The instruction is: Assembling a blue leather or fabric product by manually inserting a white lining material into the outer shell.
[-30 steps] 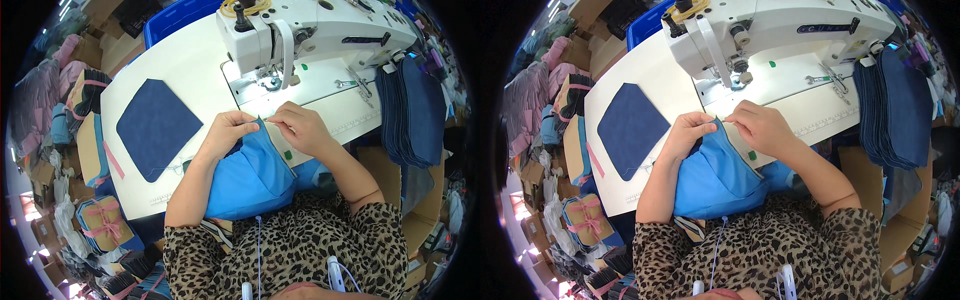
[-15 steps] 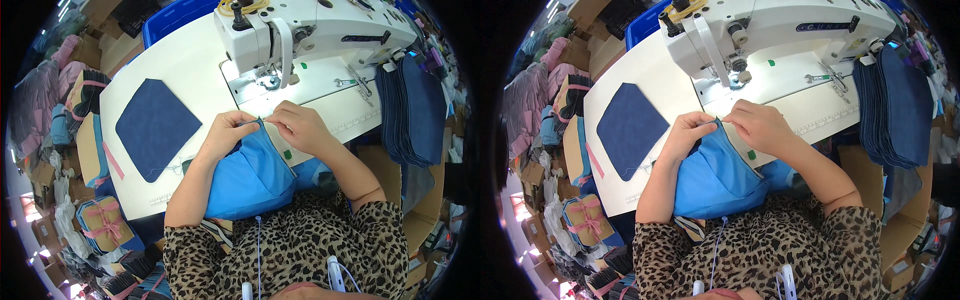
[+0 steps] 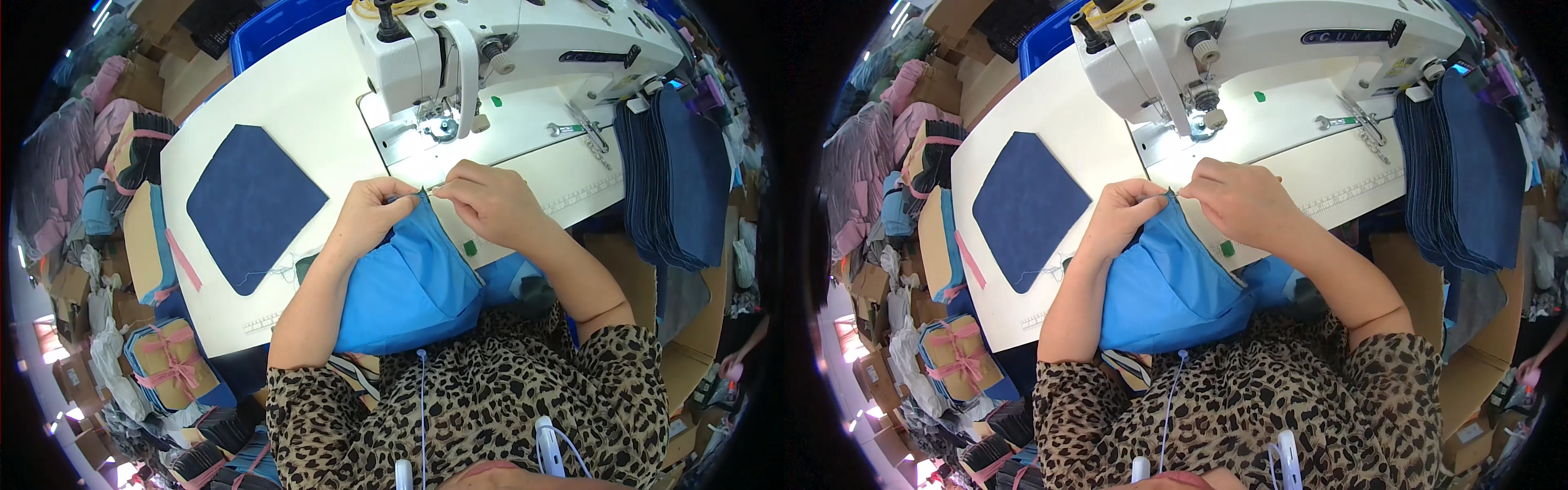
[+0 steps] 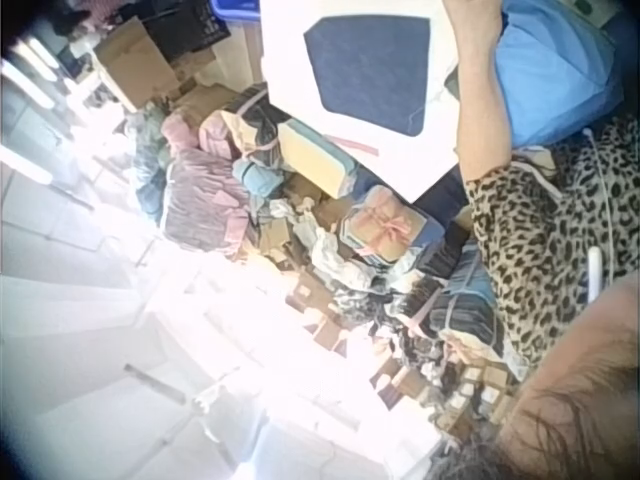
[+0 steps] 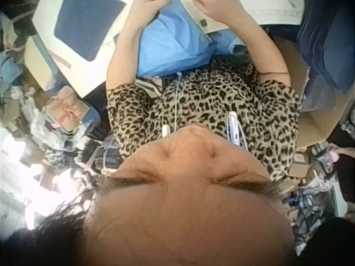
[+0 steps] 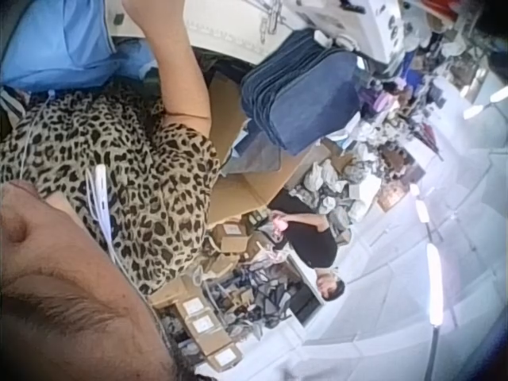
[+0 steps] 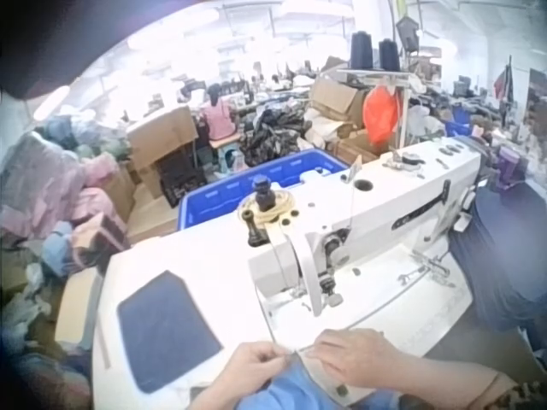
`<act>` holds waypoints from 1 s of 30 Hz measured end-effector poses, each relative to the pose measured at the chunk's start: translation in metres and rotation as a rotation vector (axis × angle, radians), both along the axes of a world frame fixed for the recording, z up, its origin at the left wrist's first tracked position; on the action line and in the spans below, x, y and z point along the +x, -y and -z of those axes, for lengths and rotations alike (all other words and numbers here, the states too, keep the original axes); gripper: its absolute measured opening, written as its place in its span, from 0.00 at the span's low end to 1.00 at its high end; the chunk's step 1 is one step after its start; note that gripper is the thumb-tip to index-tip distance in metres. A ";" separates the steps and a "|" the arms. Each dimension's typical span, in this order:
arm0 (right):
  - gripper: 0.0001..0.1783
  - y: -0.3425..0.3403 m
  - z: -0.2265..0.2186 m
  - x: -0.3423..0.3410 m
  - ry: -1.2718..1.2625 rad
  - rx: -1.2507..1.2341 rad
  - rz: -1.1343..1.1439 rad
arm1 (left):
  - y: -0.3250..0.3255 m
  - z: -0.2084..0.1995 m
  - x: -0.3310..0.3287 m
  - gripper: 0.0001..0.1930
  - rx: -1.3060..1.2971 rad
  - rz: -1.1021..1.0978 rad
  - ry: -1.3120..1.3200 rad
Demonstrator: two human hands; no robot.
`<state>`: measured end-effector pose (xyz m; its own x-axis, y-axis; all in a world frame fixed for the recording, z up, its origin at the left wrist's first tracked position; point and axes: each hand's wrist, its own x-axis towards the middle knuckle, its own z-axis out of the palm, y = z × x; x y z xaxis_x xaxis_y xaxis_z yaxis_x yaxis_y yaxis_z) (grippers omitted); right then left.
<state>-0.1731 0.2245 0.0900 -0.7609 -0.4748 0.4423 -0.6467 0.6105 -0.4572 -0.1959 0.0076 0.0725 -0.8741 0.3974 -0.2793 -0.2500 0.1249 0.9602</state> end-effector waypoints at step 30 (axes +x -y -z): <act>0.08 0.001 0.007 -0.003 0.181 -0.140 -0.023 | 0.003 -0.001 -0.002 0.07 0.065 0.067 0.049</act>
<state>-0.1758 0.2232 0.0830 -0.8235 -0.4364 0.3626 -0.5596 0.5188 -0.6463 -0.1982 0.0042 0.0731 -0.8310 0.4729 -0.2930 -0.2901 0.0810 0.9536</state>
